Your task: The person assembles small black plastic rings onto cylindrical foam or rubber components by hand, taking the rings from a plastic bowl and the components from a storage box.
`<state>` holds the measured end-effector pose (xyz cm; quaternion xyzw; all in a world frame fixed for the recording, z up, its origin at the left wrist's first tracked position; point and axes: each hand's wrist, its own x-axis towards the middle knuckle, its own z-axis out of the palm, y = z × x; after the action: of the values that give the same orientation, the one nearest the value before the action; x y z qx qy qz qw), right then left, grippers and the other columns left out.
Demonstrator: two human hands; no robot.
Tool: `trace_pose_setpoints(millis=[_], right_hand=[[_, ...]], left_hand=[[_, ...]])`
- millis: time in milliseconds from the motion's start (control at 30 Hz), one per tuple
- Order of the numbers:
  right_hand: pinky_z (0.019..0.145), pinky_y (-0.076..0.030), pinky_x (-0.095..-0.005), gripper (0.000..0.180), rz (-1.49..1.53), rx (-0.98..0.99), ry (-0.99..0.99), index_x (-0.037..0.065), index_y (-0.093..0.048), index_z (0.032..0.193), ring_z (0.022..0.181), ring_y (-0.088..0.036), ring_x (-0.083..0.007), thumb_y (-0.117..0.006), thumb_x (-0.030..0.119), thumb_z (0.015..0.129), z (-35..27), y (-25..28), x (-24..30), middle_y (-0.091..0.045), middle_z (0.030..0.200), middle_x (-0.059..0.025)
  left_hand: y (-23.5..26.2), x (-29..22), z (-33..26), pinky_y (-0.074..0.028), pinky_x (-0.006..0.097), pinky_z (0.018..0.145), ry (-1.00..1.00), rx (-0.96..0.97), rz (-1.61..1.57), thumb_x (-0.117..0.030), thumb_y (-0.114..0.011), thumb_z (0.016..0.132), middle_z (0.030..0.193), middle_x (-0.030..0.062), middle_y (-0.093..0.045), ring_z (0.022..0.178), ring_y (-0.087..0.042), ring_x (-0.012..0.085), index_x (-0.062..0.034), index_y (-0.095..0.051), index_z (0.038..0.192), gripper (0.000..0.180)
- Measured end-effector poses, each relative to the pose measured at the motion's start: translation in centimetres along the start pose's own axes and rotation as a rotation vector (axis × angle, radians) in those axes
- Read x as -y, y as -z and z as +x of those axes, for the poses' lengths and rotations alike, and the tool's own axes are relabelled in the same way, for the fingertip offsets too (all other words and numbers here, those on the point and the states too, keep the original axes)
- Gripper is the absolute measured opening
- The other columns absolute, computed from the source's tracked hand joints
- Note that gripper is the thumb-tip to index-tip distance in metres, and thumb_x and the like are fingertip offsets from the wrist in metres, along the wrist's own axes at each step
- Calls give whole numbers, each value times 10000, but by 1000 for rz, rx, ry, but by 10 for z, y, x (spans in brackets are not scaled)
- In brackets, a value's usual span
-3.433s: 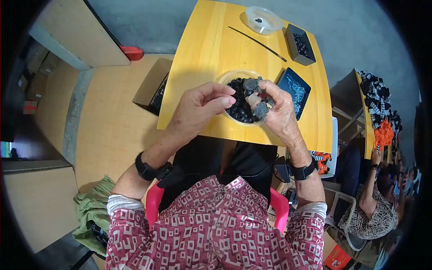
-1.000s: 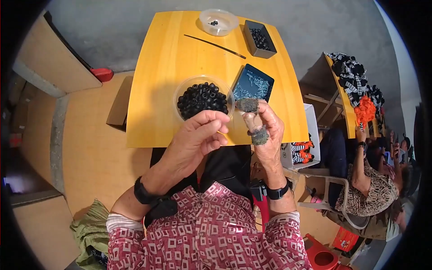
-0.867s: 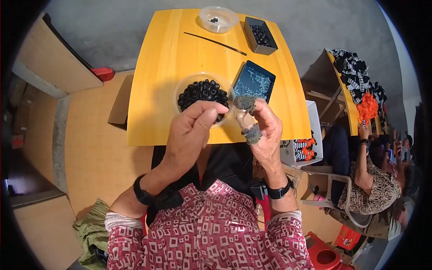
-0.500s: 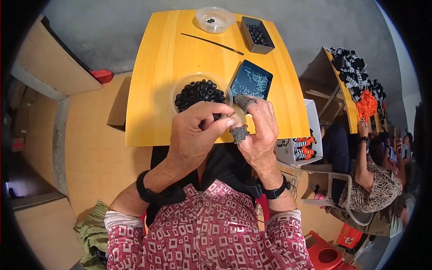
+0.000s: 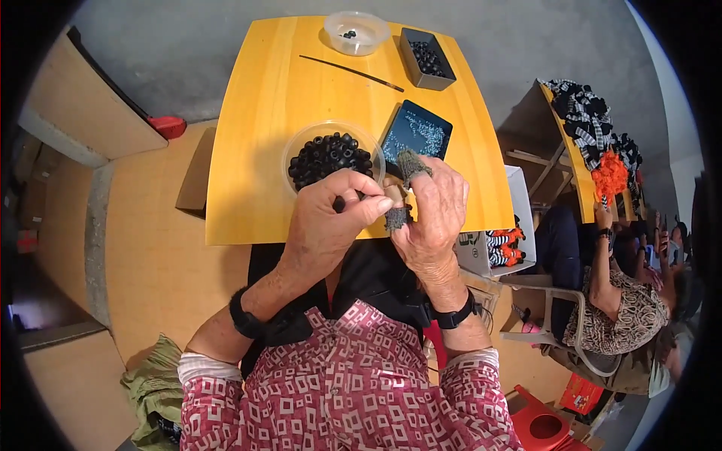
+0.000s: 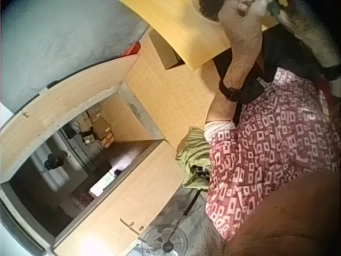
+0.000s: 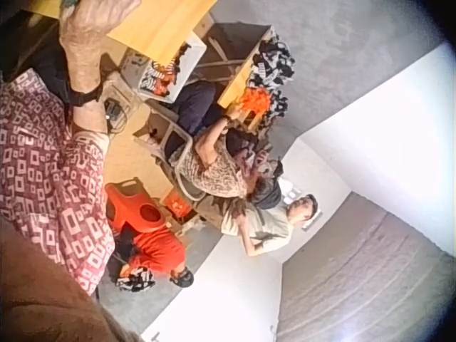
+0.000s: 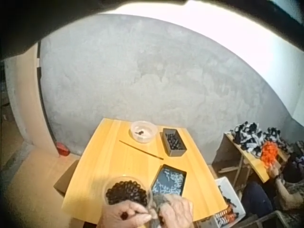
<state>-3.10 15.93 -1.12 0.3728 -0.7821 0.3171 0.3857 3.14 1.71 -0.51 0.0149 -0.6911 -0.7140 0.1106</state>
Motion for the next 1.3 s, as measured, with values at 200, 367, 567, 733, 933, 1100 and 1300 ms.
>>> trace_pose_setpoints(millis=[200, 367, 567, 733, 933, 1100, 1300], right_hand=[[808, -414, -413, 238, -8, 36, 23, 28, -574, 889, 929, -581, -313, -730, 86, 719, -1, 2, 1, -616, 993, -137], [809, -415, -414, 243, 11, 1, 5, 27, -574, 889, 926, -580, -313, -735, 92, 719, -2, -1, 0, -615, 990, -139], [814, -415, -416, 250, -5, 18, 16, 19, -577, 903, 928, -579, -314, -718, 57, 700, -1, 1, 0, -613, 995, -146], [823, -411, -426, 256, 2, 28, 9, 15, -574, 904, 952, -571, -322, -697, 38, 680, -4, 0, -2, -603, 1017, -159], [824, -410, -428, 257, -1, 24, 27, 16, -568, 920, 951, -570, -327, -700, 54, 704, -4, 0, -2, -603, 1018, -152], [821, -408, -428, 274, 10, 24, 15, 15, -569, 934, 953, -569, -330, -702, 59, 699, -4, 0, -1, -601, 1021, -148], [815, -406, -430, 336, 8, 25, 7, 11, -572, 967, 957, -568, -337, -690, 37, 654, -7, 1, -4, -600, 1021, -151]], left_hand=[[7, 9, 3, -355, 178, 639, 122, 118, -152, -82, -634, 878, 738, -70, -525, 688, -438, 1, -29, -626, 892, 55], [3, 0, 1, -356, 183, 626, 110, 43, -153, -61, -633, 854, 680, -76, -490, 660, -423, 6, -16, -625, 813, 61], [0, 8, 2, -353, 177, 620, 22, -18, -126, -54, -636, 849, 670, -83, -477, 646, -409, 7, -17, -627, 841, 39], [2, 1, 2, -356, 166, 618, 103, 53, -135, -57, -641, 848, 681, -75, -514, 651, -423, 6, -8, -636, 854, 50], [2, -6, 2, -244, 163, 475, 238, 87, -216, -117, -640, 870, 680, -100, -485, 547, -351, -25, -61, -640, 875, 56], [6, -1, 2, -260, 166, 474, 211, 109, -135, -127, -630, 869, 683, -90, -498, 546, -362, -21, -71, -625, 845, 62], [5, -4, -1, -372, 203, 620, 227, 92, -31, -105, -635, 824, 707, -45, -514, 694, -444, 27, -3, -599, 788, 114]])
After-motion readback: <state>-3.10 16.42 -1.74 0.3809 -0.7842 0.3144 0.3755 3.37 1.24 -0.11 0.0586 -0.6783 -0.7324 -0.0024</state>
